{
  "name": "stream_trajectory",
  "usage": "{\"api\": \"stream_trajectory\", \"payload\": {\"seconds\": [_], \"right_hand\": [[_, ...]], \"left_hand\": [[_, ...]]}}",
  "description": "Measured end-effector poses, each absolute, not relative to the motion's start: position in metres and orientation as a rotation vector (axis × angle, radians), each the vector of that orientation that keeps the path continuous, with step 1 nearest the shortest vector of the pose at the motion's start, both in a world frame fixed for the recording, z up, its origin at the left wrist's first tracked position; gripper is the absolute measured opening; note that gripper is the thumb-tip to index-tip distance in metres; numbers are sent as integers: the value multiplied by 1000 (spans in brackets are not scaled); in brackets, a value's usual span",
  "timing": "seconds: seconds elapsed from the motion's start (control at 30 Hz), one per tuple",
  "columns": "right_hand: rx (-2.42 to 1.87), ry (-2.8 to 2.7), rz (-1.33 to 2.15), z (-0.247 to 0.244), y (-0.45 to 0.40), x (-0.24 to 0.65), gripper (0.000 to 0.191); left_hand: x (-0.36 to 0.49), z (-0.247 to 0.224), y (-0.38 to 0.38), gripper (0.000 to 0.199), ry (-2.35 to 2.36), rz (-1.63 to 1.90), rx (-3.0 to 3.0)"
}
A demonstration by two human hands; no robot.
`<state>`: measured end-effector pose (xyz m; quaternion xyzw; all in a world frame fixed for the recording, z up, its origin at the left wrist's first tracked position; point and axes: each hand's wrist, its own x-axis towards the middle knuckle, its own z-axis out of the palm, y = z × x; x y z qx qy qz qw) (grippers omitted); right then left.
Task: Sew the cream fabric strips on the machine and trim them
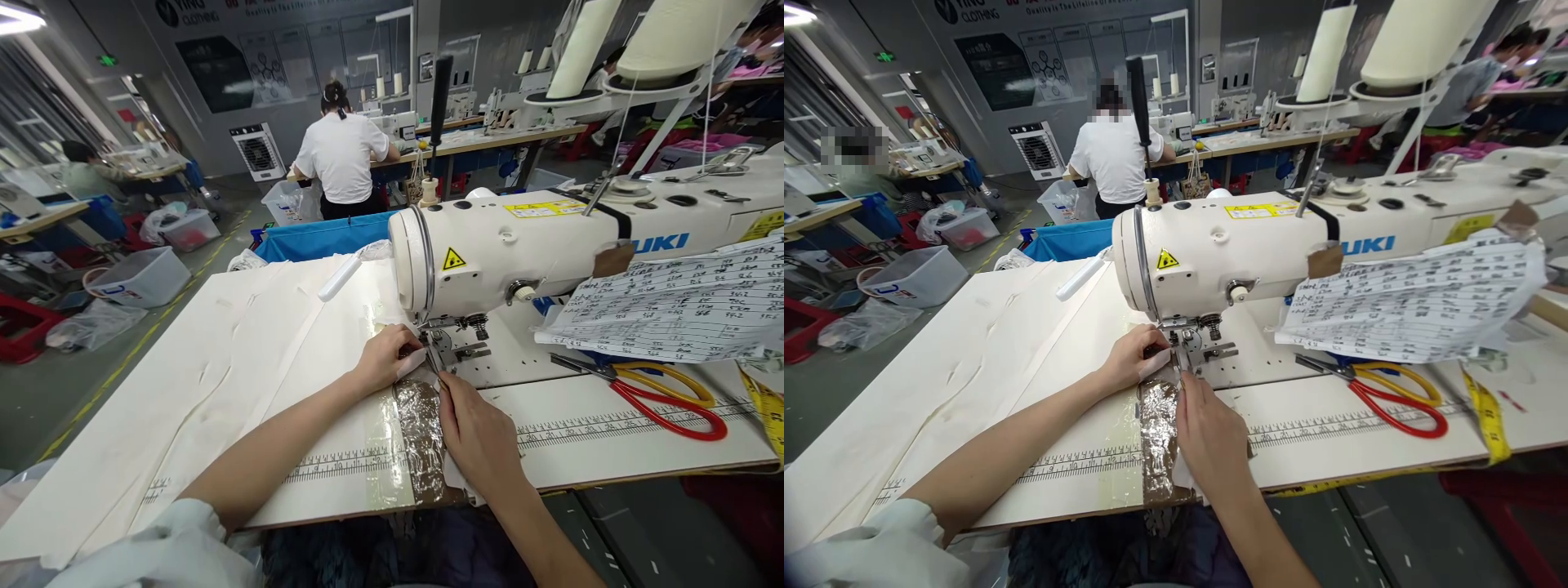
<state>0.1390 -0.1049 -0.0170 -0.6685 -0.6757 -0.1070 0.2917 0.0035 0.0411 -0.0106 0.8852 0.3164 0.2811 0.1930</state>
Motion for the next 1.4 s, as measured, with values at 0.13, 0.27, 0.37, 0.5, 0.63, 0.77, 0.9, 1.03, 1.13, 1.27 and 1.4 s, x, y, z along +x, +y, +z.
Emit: {"api": "stream_trajectory", "payload": {"seconds": [0.13,0.27,0.37,0.5,0.63,0.77,0.9,1.03,1.13,1.27,1.4], "right_hand": [[-1779,-1773,-265,-17,-106,139,35],[-1785,-1765,-259,-17,-106,138,37],[-1806,-1763,-247,-17,-105,138,38],[-1842,-1765,-227,-17,-104,138,37],[-1851,-1779,-268,-17,-105,138,35],[-1801,-1746,-283,-18,-107,138,34],[-1791,-1725,-265,-18,-108,138,33],[-1811,-1746,-265,-17,-107,138,34],[-1821,-1775,-294,-17,-105,138,35],[-1820,-1797,-336,-17,-105,139,34],[-1792,-1733,-232,-16,-126,142,34]], "left_hand": [[5,-10,41,14,934,820,2379],[5,-9,39,17,936,847,2340],[3,-12,40,17,862,876,2408],[1,-17,41,14,761,883,2592],[2,-19,40,12,751,863,2730],[4,-18,38,13,851,884,2607],[4,-15,38,16,878,894,2471],[3,-17,40,17,837,910,2475],[3,-19,40,16,815,907,2552],[0,-14,37,15,754,801,2743],[-4,-2,30,17,641,565,2937]]}}
